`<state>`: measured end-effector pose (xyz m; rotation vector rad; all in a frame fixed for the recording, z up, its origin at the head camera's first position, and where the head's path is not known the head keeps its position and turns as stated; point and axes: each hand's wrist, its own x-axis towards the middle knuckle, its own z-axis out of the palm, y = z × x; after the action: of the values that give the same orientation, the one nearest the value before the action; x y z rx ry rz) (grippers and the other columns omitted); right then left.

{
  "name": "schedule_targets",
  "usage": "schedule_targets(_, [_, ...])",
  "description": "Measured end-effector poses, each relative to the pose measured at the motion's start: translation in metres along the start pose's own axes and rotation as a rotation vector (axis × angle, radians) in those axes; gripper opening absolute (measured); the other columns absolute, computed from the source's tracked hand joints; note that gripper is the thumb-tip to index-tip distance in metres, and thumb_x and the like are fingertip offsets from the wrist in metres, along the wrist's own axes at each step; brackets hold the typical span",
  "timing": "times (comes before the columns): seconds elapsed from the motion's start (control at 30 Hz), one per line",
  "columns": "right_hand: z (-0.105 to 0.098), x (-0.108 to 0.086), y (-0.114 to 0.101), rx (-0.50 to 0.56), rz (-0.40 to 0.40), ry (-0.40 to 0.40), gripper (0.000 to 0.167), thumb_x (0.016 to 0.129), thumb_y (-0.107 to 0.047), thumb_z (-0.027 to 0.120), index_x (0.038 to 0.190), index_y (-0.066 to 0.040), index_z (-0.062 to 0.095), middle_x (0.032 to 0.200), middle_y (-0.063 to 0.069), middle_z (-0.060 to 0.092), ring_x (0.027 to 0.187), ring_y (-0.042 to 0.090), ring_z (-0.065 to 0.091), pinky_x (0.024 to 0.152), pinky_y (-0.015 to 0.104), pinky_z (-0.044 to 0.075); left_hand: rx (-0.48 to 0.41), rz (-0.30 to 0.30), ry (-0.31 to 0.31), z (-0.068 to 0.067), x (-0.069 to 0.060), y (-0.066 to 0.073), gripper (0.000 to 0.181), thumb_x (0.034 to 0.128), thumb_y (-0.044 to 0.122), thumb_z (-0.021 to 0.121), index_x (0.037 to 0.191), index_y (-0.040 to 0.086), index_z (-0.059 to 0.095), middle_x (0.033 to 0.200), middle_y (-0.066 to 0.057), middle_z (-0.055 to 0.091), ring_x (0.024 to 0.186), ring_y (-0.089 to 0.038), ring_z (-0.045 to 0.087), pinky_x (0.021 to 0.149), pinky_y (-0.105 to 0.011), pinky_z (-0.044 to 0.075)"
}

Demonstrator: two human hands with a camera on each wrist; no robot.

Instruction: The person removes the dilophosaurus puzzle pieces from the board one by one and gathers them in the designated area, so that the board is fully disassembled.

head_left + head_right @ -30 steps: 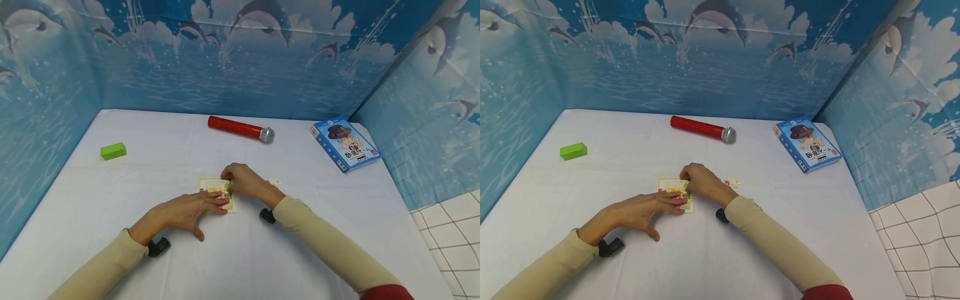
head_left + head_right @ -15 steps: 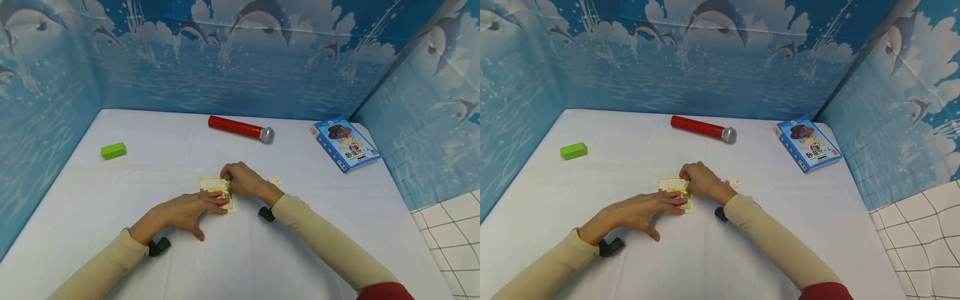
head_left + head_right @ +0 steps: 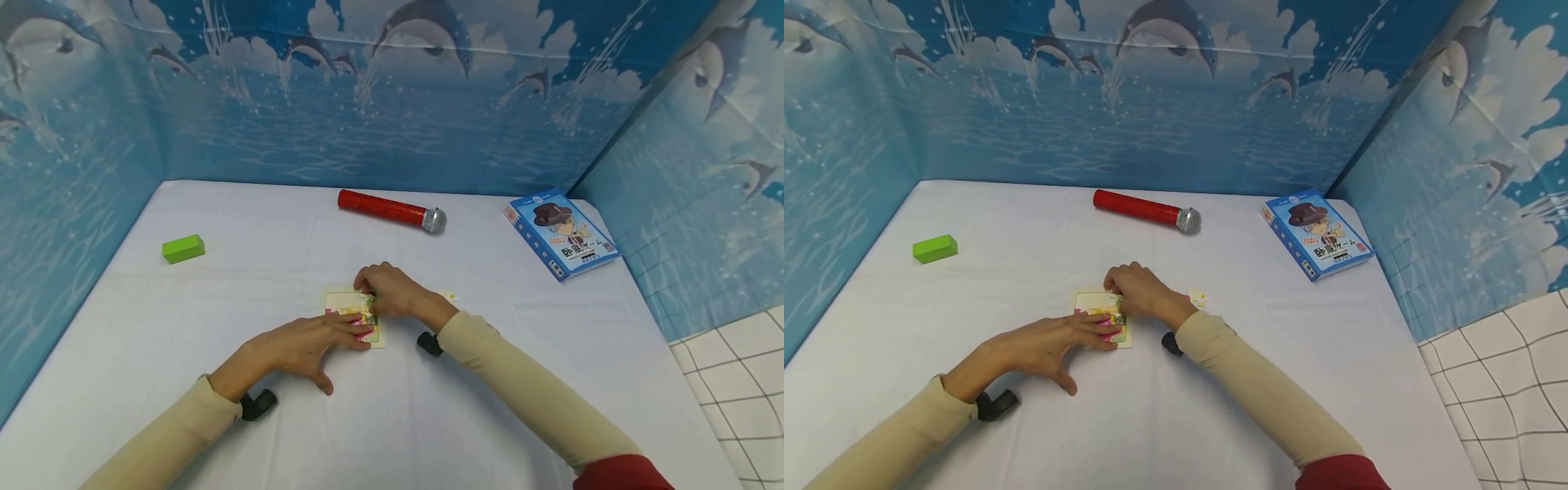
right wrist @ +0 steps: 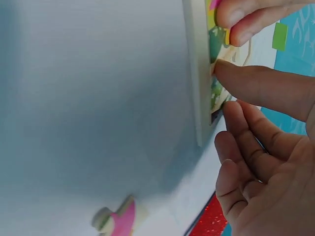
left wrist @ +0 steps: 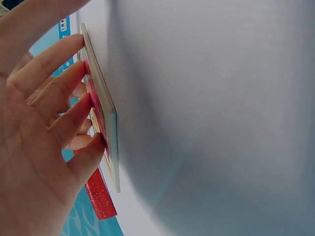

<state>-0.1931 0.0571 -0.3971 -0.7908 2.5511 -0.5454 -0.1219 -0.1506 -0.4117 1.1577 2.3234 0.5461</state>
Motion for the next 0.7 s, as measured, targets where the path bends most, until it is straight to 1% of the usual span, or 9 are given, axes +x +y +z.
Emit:
schedule_targets(0.13, [-0.0014,0.0011,-0.0018,-0.025,-0.021,-0.022,0.04,0.083,0.0,0.073,0.121,-0.008,0.062,0.101,0.001,0.059,0.1,0.019,0.047,0.093,0.035,0.041,-0.002,0.003,0.007,0.0005,-0.0003,-0.0002,0.083,0.066,0.035,0.092,0.141,0.022,0.057,0.158,0.011,0.031,0.147,-0.015,0.022,0.117,-0.046,0.023])
schedule_targets(0.3, [-0.0026,0.0029,-0.0019,-0.04,-0.031,-0.047,0.041,0.083,0.0,0.072,0.122,-0.008,0.061,0.102,0.001,0.058,0.1,0.019,0.047,0.093,0.034,0.041,-0.009,0.005,0.013,0.0013,-0.0003,-0.0001,0.083,0.0656,0.034,0.092,0.14,0.022,0.058,0.158,0.011,0.031,0.148,-0.015,0.02,0.117,-0.047,0.021])
schedule_targets(0.53, [-0.0031,0.0027,-0.0024,-0.078,-0.03,-0.056,0.041,0.085,-0.002,0.072,0.123,-0.01,0.061,0.103,0.0,0.058,0.103,0.019,0.047,0.098,0.037,0.039,-0.01,0.007,0.013,0.0013,0.0002,0.0008,0.083,0.0654,0.034,0.092,0.14,0.022,0.058,0.158,0.012,0.031,0.148,-0.016,0.021,0.118,-0.047,0.019])
schedule_targets(0.7, [-0.0031,0.0027,-0.0016,-0.08,-0.033,-0.064,0.041,0.085,-0.003,0.072,0.124,-0.01,0.061,0.105,0.001,0.058,0.105,0.02,0.047,0.1,0.038,0.037,-0.008,0.006,0.015,0.0019,0.0004,0.0004,0.083,0.0655,0.034,0.092,0.14,0.023,0.058,0.158,0.013,0.03,0.148,-0.015,0.021,0.118,-0.047,0.021])
